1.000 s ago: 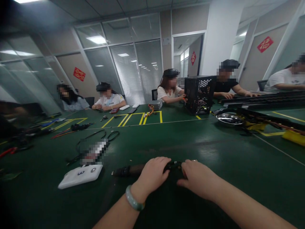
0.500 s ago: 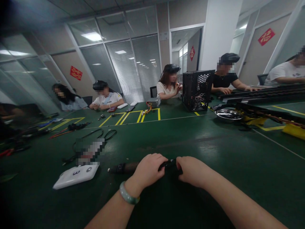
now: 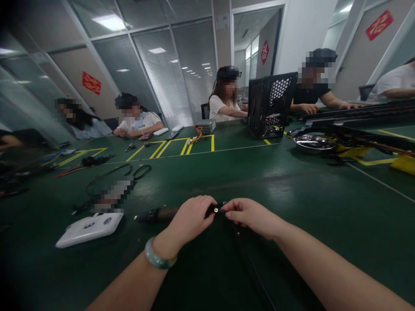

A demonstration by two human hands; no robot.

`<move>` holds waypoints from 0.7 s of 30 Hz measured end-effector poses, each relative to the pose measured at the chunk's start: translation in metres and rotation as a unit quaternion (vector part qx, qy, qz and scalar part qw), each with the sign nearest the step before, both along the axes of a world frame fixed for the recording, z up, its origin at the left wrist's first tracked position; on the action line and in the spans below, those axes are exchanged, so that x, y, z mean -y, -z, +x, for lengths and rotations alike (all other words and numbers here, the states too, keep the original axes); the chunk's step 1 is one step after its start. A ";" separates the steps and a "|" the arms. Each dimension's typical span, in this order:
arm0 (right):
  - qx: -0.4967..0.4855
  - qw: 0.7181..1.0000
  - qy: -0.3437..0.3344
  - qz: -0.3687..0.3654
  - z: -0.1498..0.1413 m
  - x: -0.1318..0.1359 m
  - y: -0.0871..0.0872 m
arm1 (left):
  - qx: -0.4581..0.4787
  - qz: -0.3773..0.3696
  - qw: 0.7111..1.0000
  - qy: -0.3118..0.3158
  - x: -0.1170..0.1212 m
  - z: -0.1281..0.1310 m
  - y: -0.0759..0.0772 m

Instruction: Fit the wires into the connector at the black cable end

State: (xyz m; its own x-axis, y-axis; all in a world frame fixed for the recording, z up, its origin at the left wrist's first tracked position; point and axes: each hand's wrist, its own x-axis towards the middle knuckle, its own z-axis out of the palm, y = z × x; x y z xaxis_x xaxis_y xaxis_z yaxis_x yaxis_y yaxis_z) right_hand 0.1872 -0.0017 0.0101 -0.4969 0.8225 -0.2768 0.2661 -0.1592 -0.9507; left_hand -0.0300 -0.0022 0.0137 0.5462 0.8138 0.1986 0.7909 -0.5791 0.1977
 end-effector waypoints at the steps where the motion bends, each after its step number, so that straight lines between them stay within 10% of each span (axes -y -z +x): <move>1: 0.006 1.000 0.012 0.005 -0.002 -0.001 0.004 | -0.003 -0.001 1.000 -0.009 0.001 0.001 0.001; 11: 0.255 0.928 0.069 0.262 -0.004 -0.002 0.007 | -0.007 -0.006 0.999 -0.037 0.000 0.008 0.003; 21: 0.266 0.907 0.013 0.327 -0.010 0.003 0.013 | 0.033 -0.030 0.999 0.026 -0.001 -0.001 0.005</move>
